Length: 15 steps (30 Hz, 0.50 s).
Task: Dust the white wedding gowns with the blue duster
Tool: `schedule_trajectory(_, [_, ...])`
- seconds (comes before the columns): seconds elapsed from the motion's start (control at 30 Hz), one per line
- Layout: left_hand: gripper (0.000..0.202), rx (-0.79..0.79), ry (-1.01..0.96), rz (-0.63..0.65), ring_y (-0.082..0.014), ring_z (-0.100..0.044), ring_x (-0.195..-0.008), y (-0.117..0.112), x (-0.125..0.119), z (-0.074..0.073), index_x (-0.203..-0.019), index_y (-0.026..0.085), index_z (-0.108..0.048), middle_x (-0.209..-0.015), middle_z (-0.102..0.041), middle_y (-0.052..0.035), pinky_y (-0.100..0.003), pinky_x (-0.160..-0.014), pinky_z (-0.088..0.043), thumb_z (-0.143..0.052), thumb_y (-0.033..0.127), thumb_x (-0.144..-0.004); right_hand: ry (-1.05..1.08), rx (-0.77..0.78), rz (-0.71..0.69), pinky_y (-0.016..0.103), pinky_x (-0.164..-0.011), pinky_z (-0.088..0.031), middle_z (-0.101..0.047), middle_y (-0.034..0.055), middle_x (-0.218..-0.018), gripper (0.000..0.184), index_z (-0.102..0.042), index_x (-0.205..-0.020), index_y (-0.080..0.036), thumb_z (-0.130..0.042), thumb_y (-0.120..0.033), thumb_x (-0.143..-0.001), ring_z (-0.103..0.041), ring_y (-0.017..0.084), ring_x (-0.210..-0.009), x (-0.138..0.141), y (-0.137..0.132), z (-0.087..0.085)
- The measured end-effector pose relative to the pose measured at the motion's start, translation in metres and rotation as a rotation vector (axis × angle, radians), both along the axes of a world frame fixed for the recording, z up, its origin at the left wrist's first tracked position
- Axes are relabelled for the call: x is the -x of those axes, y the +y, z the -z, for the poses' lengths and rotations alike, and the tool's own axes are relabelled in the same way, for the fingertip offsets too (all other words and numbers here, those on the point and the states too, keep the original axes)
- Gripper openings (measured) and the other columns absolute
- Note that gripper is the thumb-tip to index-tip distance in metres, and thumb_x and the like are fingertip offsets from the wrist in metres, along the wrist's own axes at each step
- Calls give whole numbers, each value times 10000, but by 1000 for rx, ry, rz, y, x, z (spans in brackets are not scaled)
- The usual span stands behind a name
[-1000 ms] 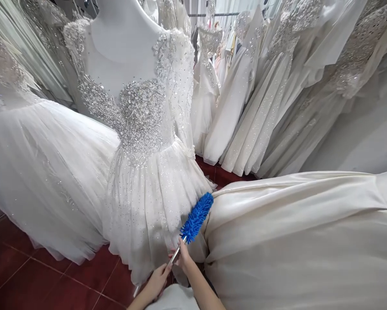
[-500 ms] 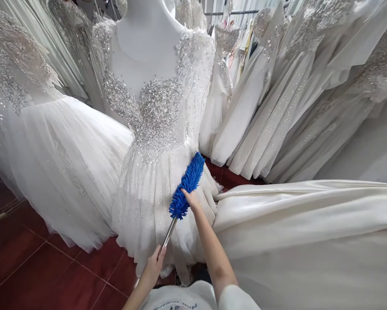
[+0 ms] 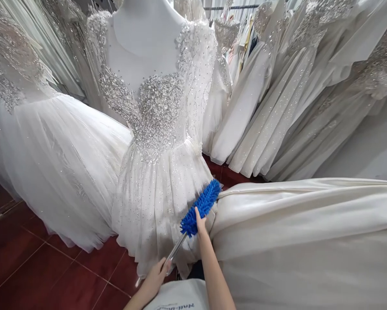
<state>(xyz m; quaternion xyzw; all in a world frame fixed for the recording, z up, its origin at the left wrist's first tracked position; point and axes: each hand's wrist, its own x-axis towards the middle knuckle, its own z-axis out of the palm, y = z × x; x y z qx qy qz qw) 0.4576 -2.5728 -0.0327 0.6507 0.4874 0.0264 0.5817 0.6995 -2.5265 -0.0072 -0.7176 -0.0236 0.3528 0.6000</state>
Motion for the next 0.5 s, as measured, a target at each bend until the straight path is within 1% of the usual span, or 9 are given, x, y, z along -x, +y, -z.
schedule_trajectory(0.07, [536,-26,-74,-63,-113,-355,-601,11,-14,-17,-771,230,-455,-603,-307,84,-298,-641,-292,-298,735,-860,40,-70,-37,334,-927,-571,-564,221,-1417,906,-349,-1428,-111,-652,-612,-737,-631,272,-1192,12,10,-17])
schedule_trajectory(0.13, [525,-27,-155,-124,-99,-256,-534,25,-30,-36,-805,228,-474,-575,-222,99,-296,-570,-226,-312,724,-865,70,-148,-130,308,-923,-564,-643,134,-1326,806,-456,-1335,-196,-743,-563,-677,-649,229,-1128,34,20,-34])
schedule_trajectory(0.2, [589,-34,-205,-171,-136,-423,-553,40,-44,-48,-1044,189,-564,-594,-434,60,-304,-579,-328,-310,695,-880,151,-193,-249,287,-776,-571,-735,57,-1005,560,-569,-1122,-221,-755,-517,-685,-687,187,-881,61,30,-44])
schedule_trajectory(0.23, [645,-53,-231,-188,-186,-580,-699,47,-48,-50,-1215,163,-544,-747,-619,-22,-325,-669,-431,-298,666,-895,205,-195,-292,271,-658,-545,-707,10,-804,426,-579,-1006,-222,-716,-514,-727,-657,157,-706,74,35,-45])
schedule_trajectory(0.27, [691,-81,-253,-200,-244,-656,-970,53,-51,-49,-1364,141,-467,-1041,-708,-129,-362,-842,-490,-286,629,-910,257,-193,-322,252,-555,-490,-629,-38,-638,326,-562,-905,-226,-653,-514,-783,-583,125,-553,84,39,-43])
schedule_trajectory(0.3, [719,-99,-262,-201,-280,-587,-1247,57,-51,-43,-1458,127,-377,-1341,-630,-195,-401,-1030,-454,-273,592,-921,305,-183,-339,240,-486,-428,-534,-75,-528,280,-531,-818,-230,-593,-502,-830,-492,101,-448,92,42,-38])
schedule_trajectory(0.33, [737,-97,-254,-194,-299,-474,-1403,59,-49,-34,-1499,112,-320,-1509,-502,-215,-439,-1145,-381,-265,570,-925,349,-164,-353,233,-453,-385,-460,-94,-467,277,-496,-743,-231,-556,-474,-859,-419,87,-394,97,43,-31])
schedule_trajectory(0.4, [770,-45,-192,-158,-333,-419,-1456,56,-42,-9,-1502,96,-326,-1561,-438,-230,-499,-1185,-343,-271,592,-916,433,-85,-379,232,-446,-372,-377,-99,-404,333,-430,-606,-227,-564,-386,-867,-353,74,-364,100,37,-13])
schedule_trajectory(0.5, [774,55,-166,-67,-309,-537,-1362,36,-28,31,-1430,125,-458,-1446,-588,-195,-442,-1129,-421,-328,662,-888,526,61,-360,241,-473,-413,-331,-85,-364,444,-372,-479,-225,-526,-309,-887,-349,71,-365,97,8,18])
